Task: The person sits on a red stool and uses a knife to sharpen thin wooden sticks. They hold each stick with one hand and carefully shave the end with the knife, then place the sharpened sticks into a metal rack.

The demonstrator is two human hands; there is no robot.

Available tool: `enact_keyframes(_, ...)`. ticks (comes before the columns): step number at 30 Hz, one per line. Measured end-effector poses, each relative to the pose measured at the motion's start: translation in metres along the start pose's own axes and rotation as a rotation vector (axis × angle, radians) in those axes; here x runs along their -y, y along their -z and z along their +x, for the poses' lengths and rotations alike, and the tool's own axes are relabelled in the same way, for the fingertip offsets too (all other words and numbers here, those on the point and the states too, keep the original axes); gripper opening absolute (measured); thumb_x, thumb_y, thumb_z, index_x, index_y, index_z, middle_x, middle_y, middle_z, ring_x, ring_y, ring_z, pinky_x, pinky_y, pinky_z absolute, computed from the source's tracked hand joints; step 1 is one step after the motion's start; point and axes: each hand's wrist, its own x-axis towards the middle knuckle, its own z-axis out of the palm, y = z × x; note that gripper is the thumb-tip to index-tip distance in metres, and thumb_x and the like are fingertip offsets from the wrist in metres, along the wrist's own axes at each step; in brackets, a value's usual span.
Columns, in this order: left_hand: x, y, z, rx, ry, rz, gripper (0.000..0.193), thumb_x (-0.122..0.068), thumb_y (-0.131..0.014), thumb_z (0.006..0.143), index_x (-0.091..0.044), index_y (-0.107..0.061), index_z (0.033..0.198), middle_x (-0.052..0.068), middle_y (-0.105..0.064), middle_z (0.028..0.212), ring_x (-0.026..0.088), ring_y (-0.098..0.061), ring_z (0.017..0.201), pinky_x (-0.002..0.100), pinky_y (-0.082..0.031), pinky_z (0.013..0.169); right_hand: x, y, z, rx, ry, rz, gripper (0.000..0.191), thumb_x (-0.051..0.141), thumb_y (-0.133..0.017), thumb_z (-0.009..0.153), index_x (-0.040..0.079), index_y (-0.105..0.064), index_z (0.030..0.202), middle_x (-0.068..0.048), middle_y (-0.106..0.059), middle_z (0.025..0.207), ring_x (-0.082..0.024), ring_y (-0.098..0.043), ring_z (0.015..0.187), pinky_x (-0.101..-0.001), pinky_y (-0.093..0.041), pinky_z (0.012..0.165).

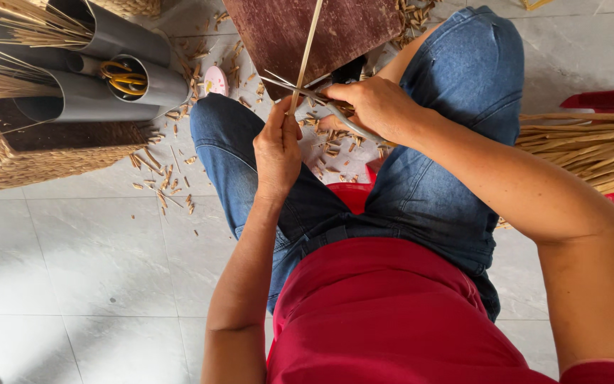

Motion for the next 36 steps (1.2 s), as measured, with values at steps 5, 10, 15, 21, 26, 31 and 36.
enact_keyframes(5, 0.014, -0.010, 0.004, 0.009, 0.028, -0.029, 0.027, -0.008, -0.053, 0.107, -0.008, -0.063, 0.132, 0.003, -0.060, 0.068, 0.009, -0.061, 0.061, 0.029, -0.053, 0.058, -0.016, -0.010, 0.004, 0.027, -0.027, -0.028, 0.042, 0.045, -0.073, 0.093, 0.009, -0.071, 0.115, -0.010, -0.063, 0.058, -0.025, -0.064, 0.052, -0.0430, -0.049, 0.054)
enact_keyframes(10, 0.027, -0.007, 0.005, 0.039, 0.050, -0.078, 0.030, -0.008, -0.052, 0.107, -0.008, -0.065, 0.134, 0.002, -0.058, 0.070, 0.007, -0.058, 0.064, 0.027, -0.052, 0.061, -0.029, -0.021, 0.005, -0.052, 0.076, -0.057, 0.043, 0.045, -0.075, 0.091, 0.009, -0.072, 0.114, -0.011, -0.065, 0.060, -0.027, -0.066, 0.055, -0.0437, -0.049, 0.056)
enact_keyframes(15, 0.029, -0.002, 0.007, 0.070, 0.106, -0.151, 0.033, -0.007, -0.053, 0.107, -0.008, -0.064, 0.138, 0.000, -0.058, 0.072, 0.006, -0.054, 0.066, 0.026, -0.048, 0.060, -0.027, -0.018, 0.007, -0.052, 0.066, -0.049, 0.048, 0.050, -0.077, 0.087, 0.012, -0.073, 0.116, -0.013, -0.067, 0.065, -0.031, -0.068, 0.061, -0.0455, -0.051, 0.059)
enact_keyframes(21, 0.030, -0.009, 0.008, 0.088, 0.126, -0.081, 0.031, -0.008, -0.051, 0.106, -0.009, -0.063, 0.135, 0.000, -0.057, 0.067, 0.005, -0.056, 0.060, 0.025, -0.050, 0.056, -0.024, -0.020, 0.010, -0.004, -0.034, -0.093, 0.052, 0.053, -0.075, 0.086, 0.014, -0.071, 0.120, -0.016, -0.067, 0.062, -0.035, -0.069, 0.062, -0.0494, -0.052, 0.061)
enact_keyframes(26, 0.039, -0.013, 0.009, 0.122, 0.175, -0.155, 0.032, -0.007, -0.052, 0.105, -0.008, -0.064, 0.135, -0.002, -0.055, 0.067, 0.004, -0.052, 0.060, 0.024, -0.048, 0.055, -0.038, -0.028, 0.011, 0.011, -0.013, -0.135, 0.049, 0.051, -0.073, 0.090, 0.010, -0.069, 0.116, -0.017, -0.067, 0.063, -0.037, -0.069, 0.062, -0.0507, -0.052, 0.059)
enact_keyframes(31, 0.045, -0.004, 0.009, 0.210, 0.143, -0.403, 0.032, -0.008, -0.050, 0.110, -0.007, -0.063, 0.139, -0.005, -0.047, 0.072, 0.003, -0.042, 0.064, 0.021, -0.037, 0.057, -0.044, -0.032, 0.008, -0.079, 0.104, -0.107, 0.046, 0.050, -0.074, 0.090, 0.010, -0.071, 0.113, -0.015, -0.068, 0.065, -0.035, -0.069, 0.062, -0.0482, -0.053, 0.058)
enact_keyframes(36, 0.042, 0.004, 0.011, 0.247, 0.259, -0.503, 0.033, -0.012, -0.049, 0.108, -0.009, -0.061, 0.138, -0.007, -0.049, 0.071, 0.002, -0.041, 0.058, 0.019, -0.035, 0.051, -0.034, -0.027, 0.016, 0.006, 0.008, -0.029, 0.051, 0.055, -0.076, 0.085, 0.013, -0.071, 0.113, -0.009, -0.069, 0.067, -0.029, -0.070, 0.059, -0.0447, -0.051, 0.056)
